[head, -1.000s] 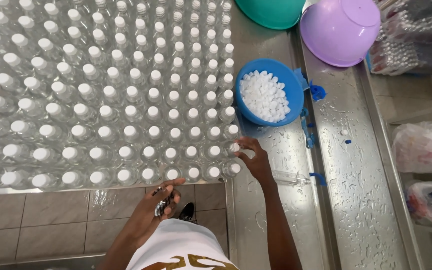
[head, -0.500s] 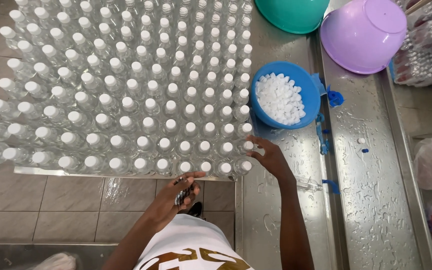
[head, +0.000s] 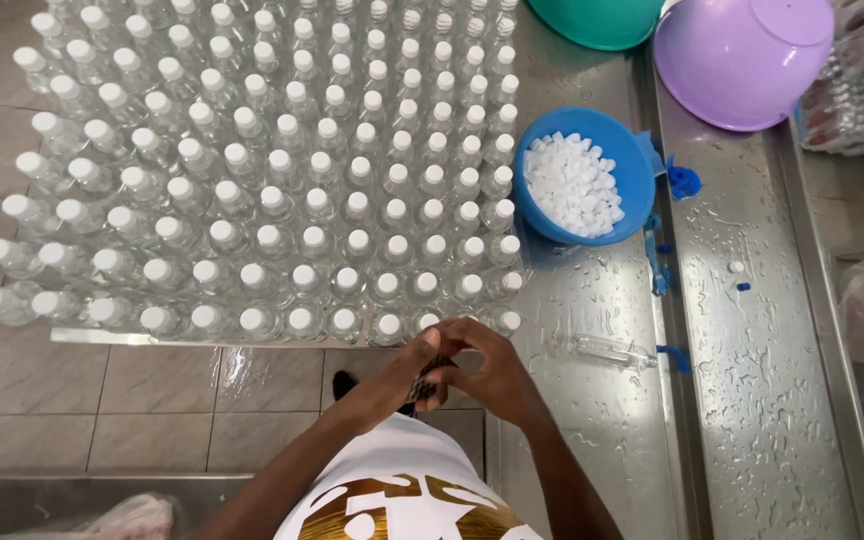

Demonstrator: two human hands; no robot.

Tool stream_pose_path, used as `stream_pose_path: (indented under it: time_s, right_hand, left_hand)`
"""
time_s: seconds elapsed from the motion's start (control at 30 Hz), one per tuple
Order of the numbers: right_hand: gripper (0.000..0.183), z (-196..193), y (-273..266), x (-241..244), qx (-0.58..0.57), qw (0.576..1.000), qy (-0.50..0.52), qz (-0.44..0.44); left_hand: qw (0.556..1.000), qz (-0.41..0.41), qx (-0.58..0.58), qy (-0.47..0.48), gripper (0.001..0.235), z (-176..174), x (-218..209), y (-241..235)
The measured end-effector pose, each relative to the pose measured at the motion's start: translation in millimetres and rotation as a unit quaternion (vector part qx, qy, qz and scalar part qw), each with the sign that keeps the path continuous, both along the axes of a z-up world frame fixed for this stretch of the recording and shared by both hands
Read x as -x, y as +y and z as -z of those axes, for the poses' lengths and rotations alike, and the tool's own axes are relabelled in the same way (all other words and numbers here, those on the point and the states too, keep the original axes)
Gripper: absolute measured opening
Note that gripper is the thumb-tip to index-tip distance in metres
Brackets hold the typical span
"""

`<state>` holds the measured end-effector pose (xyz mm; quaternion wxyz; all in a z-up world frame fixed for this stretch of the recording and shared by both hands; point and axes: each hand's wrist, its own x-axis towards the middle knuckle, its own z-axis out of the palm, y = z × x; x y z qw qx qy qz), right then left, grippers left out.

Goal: The person stands at a metal table filled with rows of empty plastic bottles. They repeatedly pick up white bottle caps from a blue bowl and screw them onto the bottles by hand.

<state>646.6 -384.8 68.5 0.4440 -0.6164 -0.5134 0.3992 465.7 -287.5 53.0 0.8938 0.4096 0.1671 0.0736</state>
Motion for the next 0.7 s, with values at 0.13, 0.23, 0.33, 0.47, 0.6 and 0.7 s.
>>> stream_pose_path:
  time_s: [0.13, 0.23, 0.33, 0.47, 0.6, 0.7]
  right_hand:
    - [0.042, -3.6, -0.5, 10.3, 0.096, 0.991, 0.046, 0.075]
    - [0.034, 1.3, -4.4, 15.8, 0.106, 0.987, 0.017, 0.12]
    - [0.03, 5.0, -5.7, 23.3, 0.109, 0.983, 0.04, 0.14]
    - [0.026, -1.0, -5.6, 33.6, 0.122, 0.976, 0.083, 0.161]
    - [0.031, 4.9, -2.7, 24.0, 0.138, 0.975, 0.02, 0.172]
    - [0.03, 4.1, 14.9, 2.3, 0.124, 0.972, 0.044, 0.193]
  left_hand:
    - [0.998, 0.048, -0.028, 0.027, 0.084, -34.7, 4.7, 8.3]
    - [0.994, 0.063, -0.019, 0.086, 0.075, -26.9, 9.1, 9.4]
    - [0.989, 0.076, -0.011, 0.123, 0.069, -29.0, 14.3, 13.7]
    - [0.989, 0.081, 0.008, 0.124, 0.055, -18.7, 22.9, 15.2]
    - [0.992, 0.071, 0.004, 0.104, 0.053, 0.9, 25.4, 14.6]
    - [0.989, 0.055, 0.031, 0.13, 0.055, 3.7, 22.8, 23.6]
